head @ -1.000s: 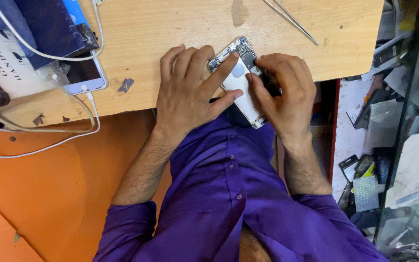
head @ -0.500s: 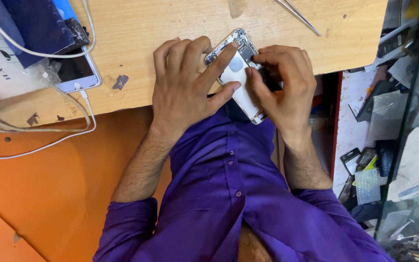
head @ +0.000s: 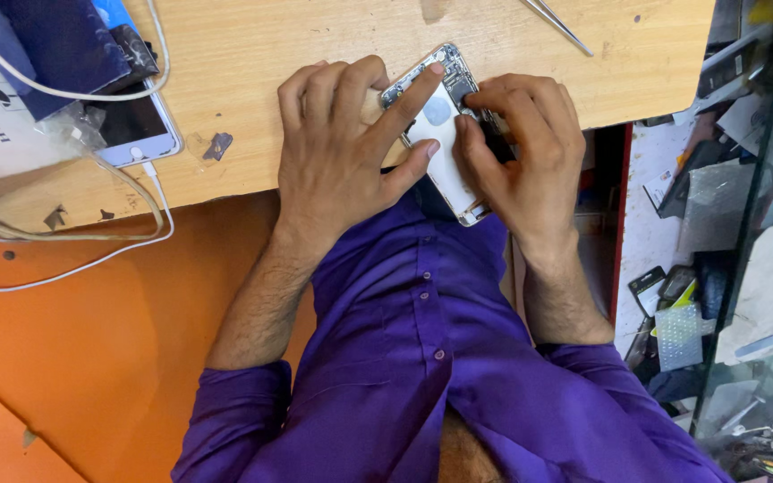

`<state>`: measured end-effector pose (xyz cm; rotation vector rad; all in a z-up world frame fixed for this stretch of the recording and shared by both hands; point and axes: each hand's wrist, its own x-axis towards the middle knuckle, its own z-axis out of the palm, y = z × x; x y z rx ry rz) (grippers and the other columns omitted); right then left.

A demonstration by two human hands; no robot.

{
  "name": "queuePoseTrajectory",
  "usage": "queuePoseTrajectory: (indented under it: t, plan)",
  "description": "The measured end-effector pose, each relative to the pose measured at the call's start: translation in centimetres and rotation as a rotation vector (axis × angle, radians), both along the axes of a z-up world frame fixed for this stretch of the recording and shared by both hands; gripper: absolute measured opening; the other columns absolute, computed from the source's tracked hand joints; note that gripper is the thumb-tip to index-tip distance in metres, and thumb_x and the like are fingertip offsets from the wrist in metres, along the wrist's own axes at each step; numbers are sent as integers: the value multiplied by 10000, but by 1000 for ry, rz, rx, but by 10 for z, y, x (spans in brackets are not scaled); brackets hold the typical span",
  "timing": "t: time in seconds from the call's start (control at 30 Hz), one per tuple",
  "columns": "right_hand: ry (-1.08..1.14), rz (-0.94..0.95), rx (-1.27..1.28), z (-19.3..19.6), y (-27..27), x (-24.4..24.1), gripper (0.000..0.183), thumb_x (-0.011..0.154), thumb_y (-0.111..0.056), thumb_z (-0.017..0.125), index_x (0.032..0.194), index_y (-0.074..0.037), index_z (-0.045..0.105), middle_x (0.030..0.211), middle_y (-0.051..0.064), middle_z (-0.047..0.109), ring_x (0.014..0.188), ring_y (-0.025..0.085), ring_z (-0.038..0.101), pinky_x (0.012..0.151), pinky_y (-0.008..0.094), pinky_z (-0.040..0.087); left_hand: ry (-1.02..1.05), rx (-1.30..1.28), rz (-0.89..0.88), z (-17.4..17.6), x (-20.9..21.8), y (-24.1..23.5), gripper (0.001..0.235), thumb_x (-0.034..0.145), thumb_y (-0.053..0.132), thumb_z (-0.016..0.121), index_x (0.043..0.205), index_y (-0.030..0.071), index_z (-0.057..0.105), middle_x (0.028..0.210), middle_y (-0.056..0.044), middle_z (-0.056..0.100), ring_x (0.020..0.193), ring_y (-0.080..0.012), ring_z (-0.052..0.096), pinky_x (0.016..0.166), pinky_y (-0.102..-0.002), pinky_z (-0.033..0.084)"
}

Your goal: The person disassembles a smartphone, removes the battery, and uses a screwdriver and tweezers to manipulate internal components. The person then reassembles the phone and briefly uses another phone to make a call.

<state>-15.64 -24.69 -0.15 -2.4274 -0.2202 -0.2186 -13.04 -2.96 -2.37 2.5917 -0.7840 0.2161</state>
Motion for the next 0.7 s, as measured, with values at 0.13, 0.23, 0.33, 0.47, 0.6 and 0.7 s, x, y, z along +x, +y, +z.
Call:
queuePoseTrajectory:
  t: [0.13, 0.23, 0.33, 0.47, 0.6, 0.7]
  plan:
    - [-45, 2, -37, -3, 4, -1, 216, 956, 13, 839, 1145, -44, 753, 1164, 74, 645, 1064, 235, 628, 884, 351, 533, 34, -4, 24, 0, 0, -1, 648, 1003, 505, 738, 1518, 182, 511, 1301, -63, 472, 1251, -280, 441, 1147, -510, 340]
    - [-52, -14, -62, -3, 8, -2, 198, 963, 10, 841, 1129, -48, 752, 1200, 73, 641, 1086, 243, 618, 906, 367, 529, 48, -21, 38, 0, 0, -2, 687, 969, 489, 760, 1483, 111, 506, 1322, -68, 479, 1264, -277, 446, 1145, -504, 343]
    - [-55, -22, -78, -1, 9, -2, 190, 973, -4, 848, 1125, -41, 740, 1178, 74, 638, 1079, 245, 618, 898, 368, 527, 40, -29, 46, 1, 0, -2, 677, 966, 484, 778, 1462, 104, 518, 1311, -72, 482, 1258, -278, 449, 1139, -499, 346]
    - [-44, -41, -35, 1, 10, -3, 202, 1007, -23, 867, 1128, -39, 706, 1135, 62, 668, 1033, 232, 638, 871, 350, 537, 34, -48, 51, -1, 1, -4, 674, 986, 484, 795, 1470, 98, 528, 1300, -81, 491, 1249, -285, 457, 1125, -501, 348]
    - [6, -129, 73, -1, 14, -3, 306, 964, -23, 897, 1185, -35, 687, 1109, 71, 681, 985, 198, 682, 838, 311, 581, 67, -118, 77, -2, -1, -4, 659, 942, 432, 836, 1421, 92, 536, 1314, -87, 498, 1277, -284, 452, 1157, -506, 339]
    - [-14, -120, 222, -2, 16, -3, 301, 995, 18, 873, 1204, -15, 660, 1113, 77, 664, 969, 140, 732, 841, 240, 617, 115, -292, 62, -1, -3, -6, 633, 951, 318, 864, 1416, 74, 511, 1319, -111, 523, 1253, -305, 482, 1104, -486, 388]
